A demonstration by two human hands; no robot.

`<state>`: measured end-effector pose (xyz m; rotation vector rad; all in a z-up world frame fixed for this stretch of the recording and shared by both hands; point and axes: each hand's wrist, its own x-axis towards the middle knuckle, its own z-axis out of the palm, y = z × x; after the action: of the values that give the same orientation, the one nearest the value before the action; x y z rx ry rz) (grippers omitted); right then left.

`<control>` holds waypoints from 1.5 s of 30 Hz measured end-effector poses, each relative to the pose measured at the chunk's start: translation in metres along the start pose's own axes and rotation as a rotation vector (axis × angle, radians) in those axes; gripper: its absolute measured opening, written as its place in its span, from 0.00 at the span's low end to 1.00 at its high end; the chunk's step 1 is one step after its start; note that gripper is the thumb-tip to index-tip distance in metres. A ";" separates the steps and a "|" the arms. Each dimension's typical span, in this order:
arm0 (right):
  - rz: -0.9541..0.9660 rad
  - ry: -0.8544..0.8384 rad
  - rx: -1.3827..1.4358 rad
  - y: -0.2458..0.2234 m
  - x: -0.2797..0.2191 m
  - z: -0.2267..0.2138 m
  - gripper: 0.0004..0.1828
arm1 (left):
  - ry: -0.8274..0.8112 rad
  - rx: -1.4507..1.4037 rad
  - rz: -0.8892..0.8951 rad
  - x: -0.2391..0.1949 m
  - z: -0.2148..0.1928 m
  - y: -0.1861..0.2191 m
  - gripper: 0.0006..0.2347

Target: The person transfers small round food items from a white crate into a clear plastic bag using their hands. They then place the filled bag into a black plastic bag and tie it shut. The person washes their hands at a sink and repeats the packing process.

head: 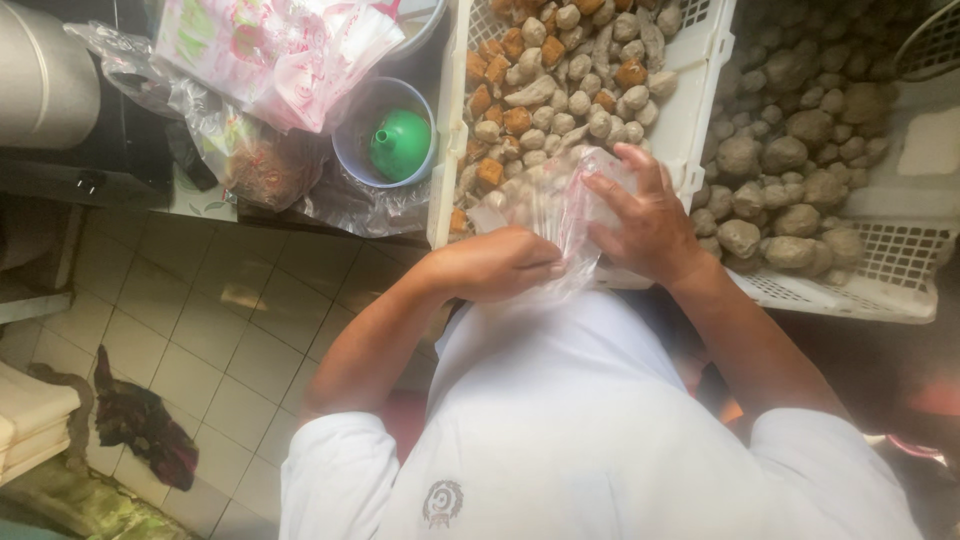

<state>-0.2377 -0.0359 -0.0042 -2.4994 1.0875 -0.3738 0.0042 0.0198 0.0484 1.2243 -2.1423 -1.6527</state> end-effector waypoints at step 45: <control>-0.353 -0.106 1.043 0.017 0.040 -0.056 0.11 | 0.700 -1.168 0.327 0.006 0.053 -0.046 0.13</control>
<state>-0.2439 -0.0894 0.0421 -1.6994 0.2426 -0.6782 -0.0077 0.0521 -0.0135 0.7842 -0.6625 -1.5406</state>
